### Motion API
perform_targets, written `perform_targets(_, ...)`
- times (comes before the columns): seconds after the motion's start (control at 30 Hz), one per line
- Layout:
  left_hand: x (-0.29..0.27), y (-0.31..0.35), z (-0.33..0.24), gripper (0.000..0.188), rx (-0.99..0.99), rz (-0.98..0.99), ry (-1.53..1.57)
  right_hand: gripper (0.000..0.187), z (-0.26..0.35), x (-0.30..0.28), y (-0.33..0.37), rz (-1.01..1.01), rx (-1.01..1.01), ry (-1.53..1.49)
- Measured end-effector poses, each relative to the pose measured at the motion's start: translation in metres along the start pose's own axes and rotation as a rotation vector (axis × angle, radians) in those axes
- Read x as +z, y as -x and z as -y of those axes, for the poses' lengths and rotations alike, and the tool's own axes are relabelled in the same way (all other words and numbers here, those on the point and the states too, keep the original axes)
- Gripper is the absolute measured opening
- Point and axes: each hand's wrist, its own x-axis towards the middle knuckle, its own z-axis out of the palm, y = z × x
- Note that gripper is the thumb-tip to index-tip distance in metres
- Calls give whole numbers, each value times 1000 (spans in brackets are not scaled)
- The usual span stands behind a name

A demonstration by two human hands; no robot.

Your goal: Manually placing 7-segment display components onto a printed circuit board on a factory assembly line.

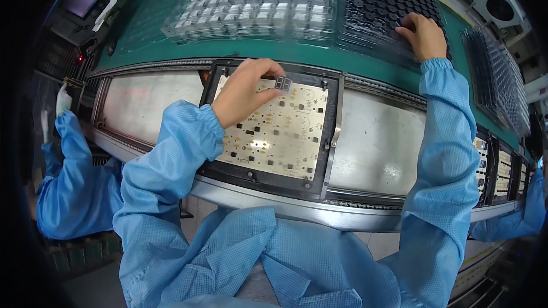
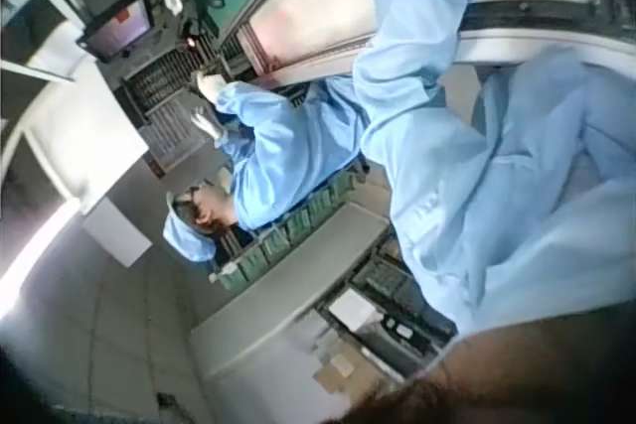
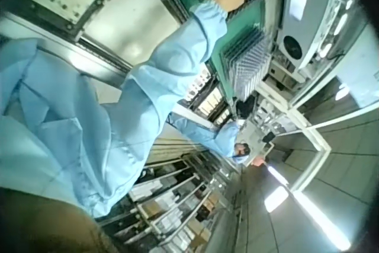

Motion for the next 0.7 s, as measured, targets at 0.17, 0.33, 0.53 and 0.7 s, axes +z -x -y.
perform_targets(0.17,10,0,2,27,22,46,-195,22,0,-1,-4,41,-19,-8)
perform_targets(0.33,14,-1,7,27,126,-8,-216,27,8,-12,9,-170,-9,-143)
perform_targets(0.53,7,-6,6,24,58,59,-206,26,18,-30,46,-107,18,-552)
perform_targets(0.7,3,-15,-6,24,124,162,-385,22,50,-32,88,10,230,-1025)
